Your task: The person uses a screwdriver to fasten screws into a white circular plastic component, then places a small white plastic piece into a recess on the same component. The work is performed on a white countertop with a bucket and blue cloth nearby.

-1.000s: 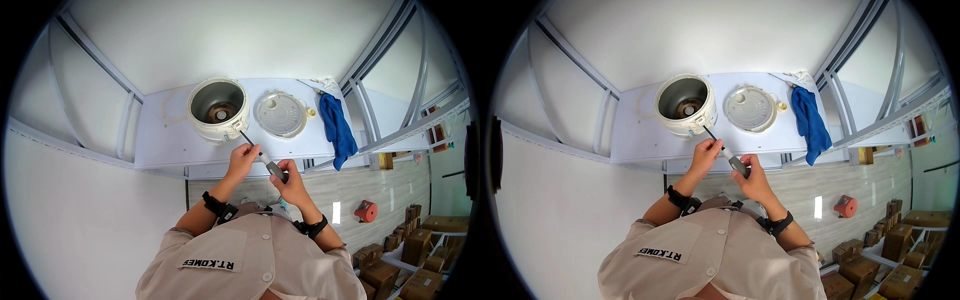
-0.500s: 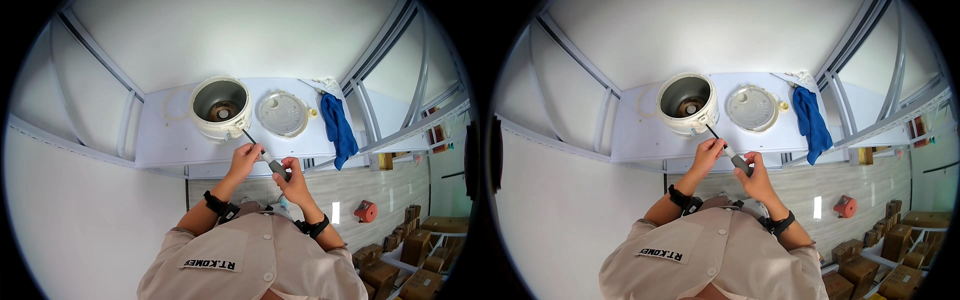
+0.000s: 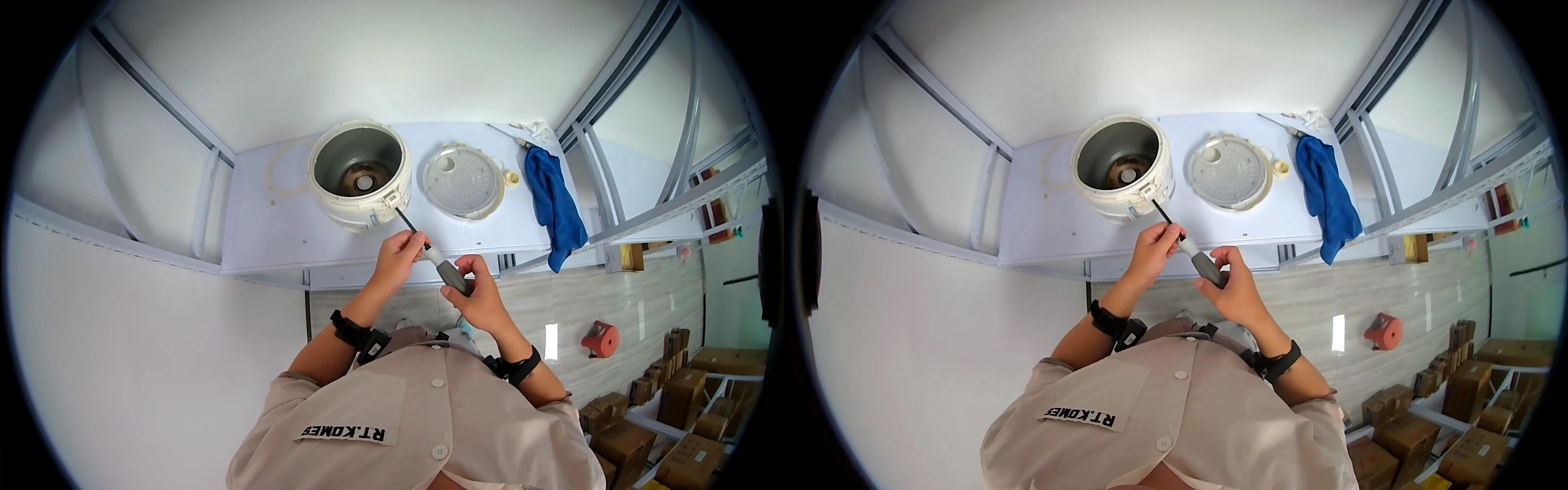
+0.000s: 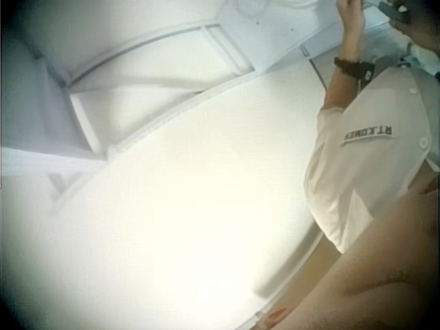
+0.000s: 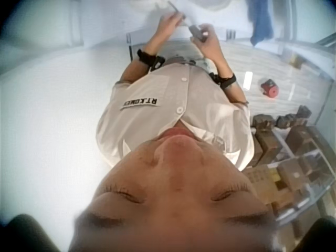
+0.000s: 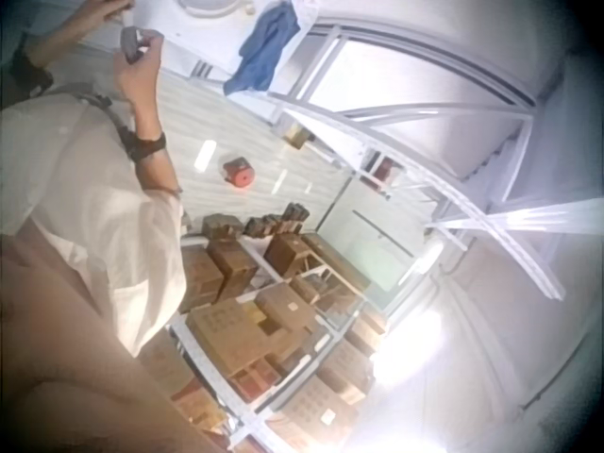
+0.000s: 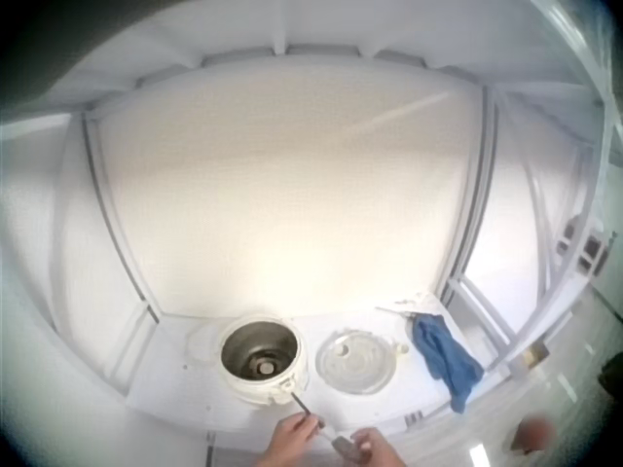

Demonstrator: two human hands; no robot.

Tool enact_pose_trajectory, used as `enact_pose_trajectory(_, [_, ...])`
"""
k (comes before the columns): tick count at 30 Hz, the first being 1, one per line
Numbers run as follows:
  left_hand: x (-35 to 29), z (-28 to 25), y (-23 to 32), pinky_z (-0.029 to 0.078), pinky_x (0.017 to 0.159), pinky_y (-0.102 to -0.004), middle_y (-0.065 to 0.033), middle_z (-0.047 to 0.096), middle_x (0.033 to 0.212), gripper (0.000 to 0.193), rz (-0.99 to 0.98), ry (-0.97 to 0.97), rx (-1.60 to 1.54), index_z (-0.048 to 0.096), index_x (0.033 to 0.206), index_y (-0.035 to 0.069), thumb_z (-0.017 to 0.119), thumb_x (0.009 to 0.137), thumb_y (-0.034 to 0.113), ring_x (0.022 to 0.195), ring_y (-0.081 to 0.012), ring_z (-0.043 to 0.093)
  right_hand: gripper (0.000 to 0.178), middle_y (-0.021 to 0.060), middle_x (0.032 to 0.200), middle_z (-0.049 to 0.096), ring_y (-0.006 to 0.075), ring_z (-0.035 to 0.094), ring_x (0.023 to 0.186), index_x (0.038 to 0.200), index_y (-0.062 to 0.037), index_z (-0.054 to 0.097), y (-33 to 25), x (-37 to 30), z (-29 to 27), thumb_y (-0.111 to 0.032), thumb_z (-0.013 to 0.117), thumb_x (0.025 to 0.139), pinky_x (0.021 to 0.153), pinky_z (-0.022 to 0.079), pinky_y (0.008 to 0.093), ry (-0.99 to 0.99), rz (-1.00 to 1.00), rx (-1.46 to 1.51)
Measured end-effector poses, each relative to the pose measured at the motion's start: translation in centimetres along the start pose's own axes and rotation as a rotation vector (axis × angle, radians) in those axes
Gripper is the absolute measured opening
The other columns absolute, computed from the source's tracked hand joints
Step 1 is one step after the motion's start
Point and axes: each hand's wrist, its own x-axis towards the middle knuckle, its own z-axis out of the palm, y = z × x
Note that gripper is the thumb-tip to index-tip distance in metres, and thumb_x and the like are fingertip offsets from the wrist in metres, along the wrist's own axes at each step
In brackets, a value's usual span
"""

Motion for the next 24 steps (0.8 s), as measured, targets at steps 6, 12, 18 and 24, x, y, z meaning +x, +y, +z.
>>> enact_pose_trajectory(6, [0.4, -0.3, -0.2, 0.039, 0.062, -0.0230, 0.0030, 0.061, 0.081, 0.032, -0.057, 0.028, 0.059, 0.077, 0.101, 0.002, 0.066, 0.109, 0.032, 0.071, -0.0056, 0.050, 0.037, 0.0096, 0.108, 0.065, 0.0118, 0.061, 0.071, 0.143, -0.0086, 0.046, -1.1, 0.4, -0.6, -0.027, 0.057, 0.112, 0.063, 0.049, 0.0267, -0.092, 0.301, 0.347])
enact_pose_trajectory(12, [0.2, -0.6, -0.3, 0.039, 0.063, -0.0224, 0.0034, 0.062, 0.080, 0.032, -0.020, -0.054, -0.074, 0.078, 0.105, 0.002, 0.066, 0.109, 0.031, 0.071, -0.0045, 0.049, 0.038, 0.0056, 0.110, 0.056, 0.0108, 0.057, 0.073, 0.145, -0.0098, 0.045, -0.5, 0.2, -0.1, -0.030, 0.054, 0.114, 0.065, 0.046, 0.0256, -0.057, 0.067, 0.092])
enact_pose_trajectory(18, [0.5, -0.3, -0.4, 0.034, 0.058, -0.0229, 0.0042, 0.056, 0.074, 0.029, -0.002, 0.017, 0.053, 0.075, 0.102, 0.000, 0.066, 0.109, 0.027, 0.065, -0.0052, 0.044, 0.036, 0.0045, 0.106, 0.063, 0.0096, 0.056, 0.073, 0.144, -0.0100, 0.047, 0.0, 0.2, -0.1, -0.029, 0.053, 0.114, 0.067, 0.045, 0.0250, -0.019, -0.025, -0.004])
enact_pose_trajectory(24, [0.5, -0.2, 0.5, 0.034, 0.058, -0.0232, 0.0041, 0.056, 0.075, 0.030, -0.023, 0.013, -0.002, 0.075, 0.102, 0.000, 0.068, 0.109, 0.028, 0.064, -0.0050, 0.044, 0.034, 0.0044, 0.098, 0.074, 0.0088, 0.055, 0.072, 0.143, -0.0106, 0.048, -0.1, 0.9, -0.8, -0.030, 0.051, 0.115, 0.066, 0.046, 0.0251, -0.121, 0.236, 0.364])
